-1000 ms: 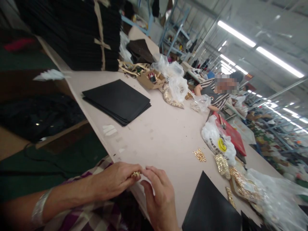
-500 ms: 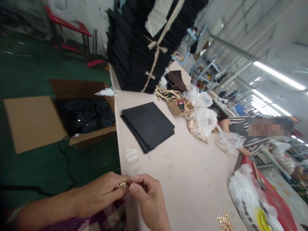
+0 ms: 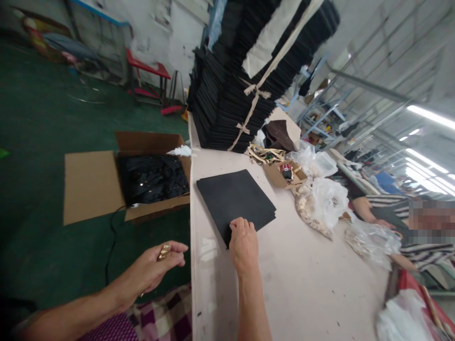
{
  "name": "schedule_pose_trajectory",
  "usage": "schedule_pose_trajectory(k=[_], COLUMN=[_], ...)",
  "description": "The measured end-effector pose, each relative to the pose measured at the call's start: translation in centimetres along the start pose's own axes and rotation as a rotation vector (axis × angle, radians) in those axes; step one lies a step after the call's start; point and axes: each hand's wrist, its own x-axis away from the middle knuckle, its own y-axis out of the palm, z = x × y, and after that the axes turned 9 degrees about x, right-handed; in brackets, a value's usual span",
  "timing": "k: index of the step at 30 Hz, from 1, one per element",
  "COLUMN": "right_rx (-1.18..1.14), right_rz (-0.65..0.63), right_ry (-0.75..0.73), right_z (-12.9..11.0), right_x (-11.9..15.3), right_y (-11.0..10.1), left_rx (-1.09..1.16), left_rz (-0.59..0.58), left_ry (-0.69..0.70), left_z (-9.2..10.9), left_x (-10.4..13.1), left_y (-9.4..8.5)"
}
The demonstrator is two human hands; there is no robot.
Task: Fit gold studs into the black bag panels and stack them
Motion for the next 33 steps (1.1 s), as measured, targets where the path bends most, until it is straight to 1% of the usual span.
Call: schedule_pose_trajectory(k=[2,4,7,8,9,10,11,13,14,16,18,20,25,29,33], right_rx=[-0.025,-0.126,-0.395,-0.474,-0.534,-0.579,-0.612,-0.690,-0.745,-0.847,-0.895,-0.897,-0.821,-0.820,-0.894], right_rz=[-0.061,-0.157,-0.381,-0.446,-0.485,-0.491,-0.465,-0.367,-0.330,-0.316,-0.347,-0.390,-0.441,-0.424,-0.367], right_ry=[-0.043,-0.070,-0.079,-0.053,0.009,0.104,0.223,0.459,0.540,0.620,0.649,0.661,0.670,0.673,0.668], right_z=[-0.7,-1.4,-2.1,-2.3,-2.5,-2.7,-2.8,-3.1,-3.2,-3.3,-3.3,-3.2,-3.3,-3.6,-3.4], right_x=[3.6,7.7,13.0,14.2,15.0,15.5,15.8,15.6,15.4,14.8,14.3,13.9,13.6,13.6,13.9], right_y=[-0.7,-1.8,-3.4,-3.9,-4.2,-4.4,-4.4,-4.1,-3.8,-3.2,-2.8,-2.7,-3.0,-3.1,-2.7], left_rx=[0.053,0.093,0.124,0.131,0.139,0.148,0.159,0.178,0.185,0.195,0.204,0.213,0.219,0.227,0.314], left_rz=[0.023,0.034,0.004,-0.019,-0.045,-0.071,-0.096,-0.137,-0.156,-0.193,-0.228,-0.262,-0.300,-0.267,-0.237], left_ry=[0.003,0.011,-0.002,-0.017,-0.036,-0.056,-0.076,-0.113,-0.127,-0.147,-0.161,-0.173,-0.188,-0.208,-0.288], left_z=[-0.4,-0.8,-1.6,-1.8,-2.1,-2.4,-2.7,-3.2,-3.3,-3.5,-3.5,-3.5,-3.5,-3.9,-4.7], left_x=[-0.3,-0.4,-0.2,0.1,0.4,0.7,1.1,2.0,2.5,3.4,4.1,4.7,5.4,5.2,4.5], left_y=[-0.2,-0.4,-0.6,-0.6,-0.6,-0.5,-0.4,0.1,0.4,1.0,1.6,2.2,3.6,4.0,4.0])
